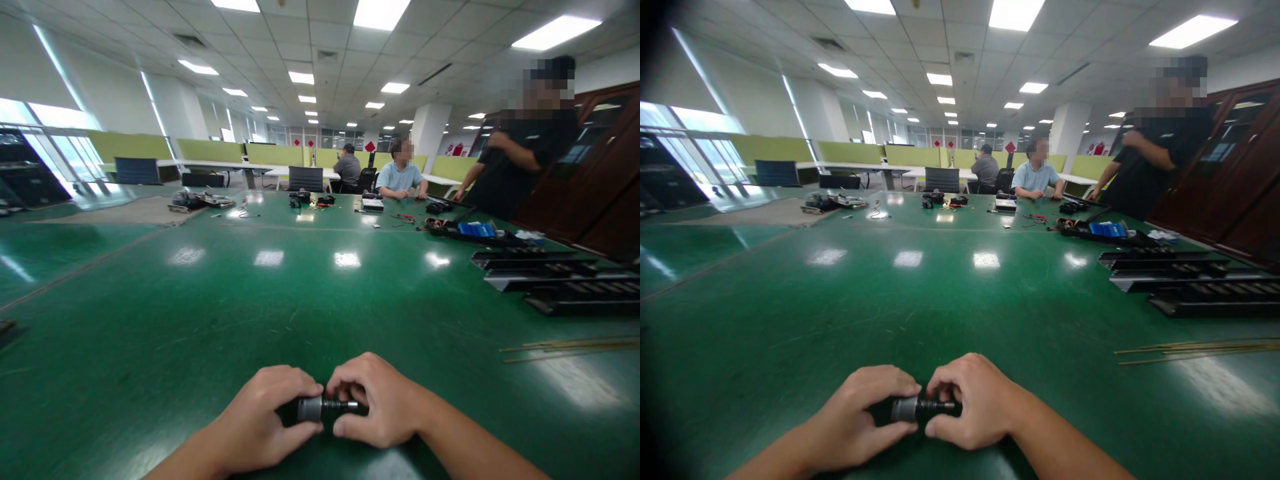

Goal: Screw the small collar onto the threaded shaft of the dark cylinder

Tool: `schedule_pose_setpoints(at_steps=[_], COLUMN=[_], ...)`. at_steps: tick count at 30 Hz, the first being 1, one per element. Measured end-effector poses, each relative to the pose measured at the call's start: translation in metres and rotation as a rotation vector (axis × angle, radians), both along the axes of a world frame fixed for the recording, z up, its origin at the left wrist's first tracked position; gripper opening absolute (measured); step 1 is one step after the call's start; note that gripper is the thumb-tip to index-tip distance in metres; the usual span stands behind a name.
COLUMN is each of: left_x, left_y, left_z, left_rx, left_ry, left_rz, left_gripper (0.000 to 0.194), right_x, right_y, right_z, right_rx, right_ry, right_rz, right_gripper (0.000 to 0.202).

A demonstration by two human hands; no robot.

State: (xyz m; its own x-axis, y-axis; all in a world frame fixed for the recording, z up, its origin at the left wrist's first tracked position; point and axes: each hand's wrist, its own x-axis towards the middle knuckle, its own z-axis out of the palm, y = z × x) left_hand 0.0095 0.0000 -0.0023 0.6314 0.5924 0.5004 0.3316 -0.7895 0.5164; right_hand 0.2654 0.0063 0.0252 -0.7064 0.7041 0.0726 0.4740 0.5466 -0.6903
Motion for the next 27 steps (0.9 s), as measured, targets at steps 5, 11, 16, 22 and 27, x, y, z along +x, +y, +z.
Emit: schedule_pose_setpoints(at_steps=[5,11,16,22,27], left_x=[0.0012,0.0045,0.0046,0.0036,0.004], left_y=[-0.0019,-0.0027,-0.0028,-0.0037,-0.0049], left_z=[0.0008,0.0047,0.0005,-0.0026,-0.0008], left_rx=[0.038,0.039,0.018,0.049,0.084], left_ry=[-0.047,-0.057,-0.071,-0.063,-0.058], left_rz=[0.001,-0.037,-0.013,0.018,0.035], left_gripper=[0.043,0.04,0.04,0.042,0.042], right_x=[0.0011,-0.0028,-0.005,-0.0052,-0.0057], right_y=[0.0009,-0.0001,-0.0013,-0.0014,-0.0019], right_z=[-0.0022,-0.0006,-0.002,-0.0031,-0.0032], right_rx=[-0.043,-0.015,0.021,0.068,0.082], right_ry=[0.047,0.037,0.018,0.017,0.001], right_rz=[0.051,0.081,0.1,0.093,0.088], right_gripper=[0.031,0.015,0.017,0.015,0.018])
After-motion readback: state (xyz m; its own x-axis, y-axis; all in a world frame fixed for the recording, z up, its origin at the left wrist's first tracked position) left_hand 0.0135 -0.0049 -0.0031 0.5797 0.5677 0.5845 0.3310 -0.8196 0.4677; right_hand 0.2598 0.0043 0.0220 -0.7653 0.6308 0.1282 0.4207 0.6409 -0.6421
